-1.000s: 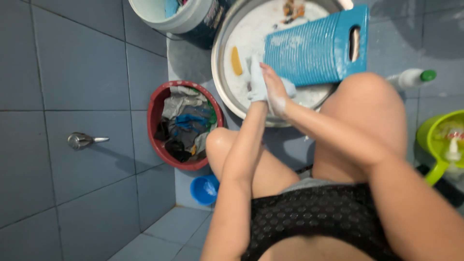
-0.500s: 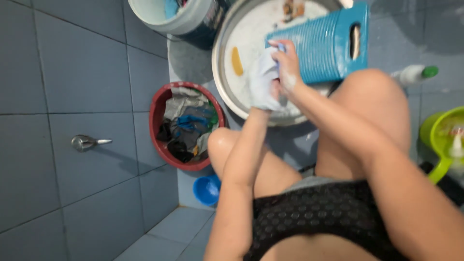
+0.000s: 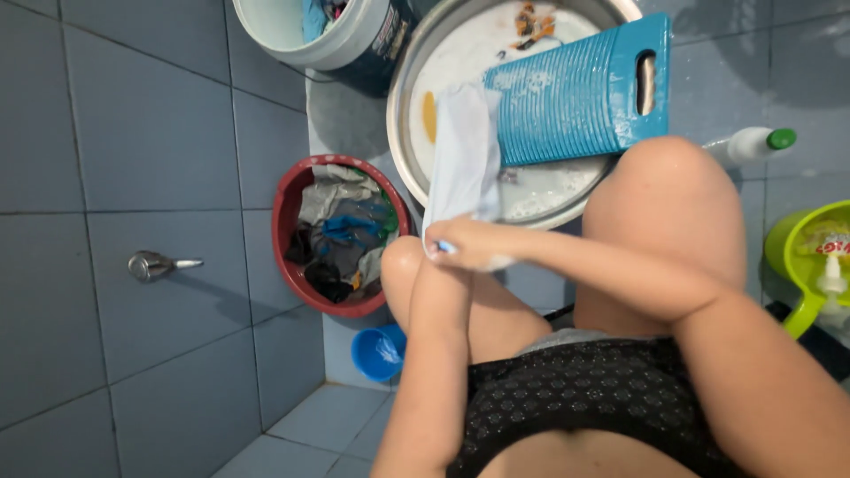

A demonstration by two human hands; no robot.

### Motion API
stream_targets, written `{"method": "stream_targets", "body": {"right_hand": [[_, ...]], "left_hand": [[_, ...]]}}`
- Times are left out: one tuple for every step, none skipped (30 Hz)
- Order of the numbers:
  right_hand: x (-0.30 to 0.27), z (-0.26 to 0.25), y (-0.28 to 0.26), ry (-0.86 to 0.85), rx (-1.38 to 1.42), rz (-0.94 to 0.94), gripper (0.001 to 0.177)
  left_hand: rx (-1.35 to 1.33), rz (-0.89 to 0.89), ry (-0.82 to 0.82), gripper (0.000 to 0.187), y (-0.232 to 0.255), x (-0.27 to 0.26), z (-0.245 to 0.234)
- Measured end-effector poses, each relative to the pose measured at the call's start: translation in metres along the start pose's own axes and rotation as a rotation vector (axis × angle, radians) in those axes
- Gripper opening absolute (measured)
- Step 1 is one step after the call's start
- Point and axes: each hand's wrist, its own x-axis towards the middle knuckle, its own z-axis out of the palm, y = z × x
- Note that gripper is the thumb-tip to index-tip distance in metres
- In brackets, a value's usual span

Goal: The person sits on the floor and hand-washes a white sock in a metal basin using a yellow sponge and a blue washboard. They scrub the sock, rinse it in soapy water, wring it out, and place it into a red plastic basin containing other wet clothes.

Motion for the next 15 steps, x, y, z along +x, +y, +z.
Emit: {"method": "stream_targets", "body": {"right_hand": [[0.001, 0.003, 0.003, 0.082, 0.008, -0.001, 0.016], [0.001, 0.007, 0.010, 0.165, 0.015, -0.003, 0.017], [0.006, 0.001, 0.024, 0.412, -0.101, -0.101, 0.022], [0.017, -0.013, 0.043, 0.657, -0.219, -0.202, 0.027], [0.029, -0.026, 0.060, 0.785, -0.160, -0.138, 0.031], [0.038, -0.038, 0.075, 0.912, -0.101, -0.072, 0.035], [0.042, -0.054, 0.088, 0.948, 0.007, -0.002, 0.033], [0.044, -0.068, 0.098, 0.981, 0.116, 0.068, 0.032], [0.043, -0.071, 0.104, 1.010, 0.234, 0.146, 0.031], [0.038, -0.049, 0.101, 0.987, 0.034, 0.025, 0.038], [0.030, -0.015, 0.091, 0.959, -0.172, -0.105, 0.045], [0.028, 0.003, 0.087, 0.921, -0.377, -0.233, 0.053], [0.028, -0.004, 0.096, 0.945, -0.324, -0.188, 0.052], [0.031, -0.016, 0.110, 0.969, -0.271, -0.143, 0.050], [0.034, -0.012, 0.125, 0.999, -0.190, -0.074, 0.049]], "left_hand": [[-0.047, -0.002, -0.010, 0.069, -0.003, 0.003, -0.001], [-0.100, 0.000, -0.018, 0.069, -0.007, 0.010, -0.002], [-0.147, -0.002, -0.024, 0.069, -0.012, 0.009, -0.004], [-0.191, -0.008, -0.032, 0.070, -0.017, 0.008, -0.006], [-0.235, -0.024, -0.046, 0.070, -0.022, 0.014, -0.007], [-0.288, -0.037, -0.058, 0.070, -0.026, 0.019, -0.008], [-0.334, -0.052, -0.082, 0.070, -0.033, 0.027, -0.009], [-0.440, -0.054, -0.097, 0.070, -0.038, 0.034, -0.011], [-0.549, -0.053, -0.101, 0.070, -0.040, 0.033, -0.017], [-0.701, -0.045, -0.107, 0.070, -0.041, 0.031, -0.024], [-0.913, -0.027, -0.114, 0.070, -0.043, 0.037, -0.031], [-1.093, -0.008, -0.120, 0.070, -0.042, 0.041, -0.039], [-1.261, 0.009, -0.140, 0.071, -0.052, 0.040, -0.039], [-1.128, 0.066, -0.070, 0.086, -0.058, 0.038, -0.035], [-1.060, 0.042, -0.093, 0.078, -0.056, 0.024, -0.025]]}}
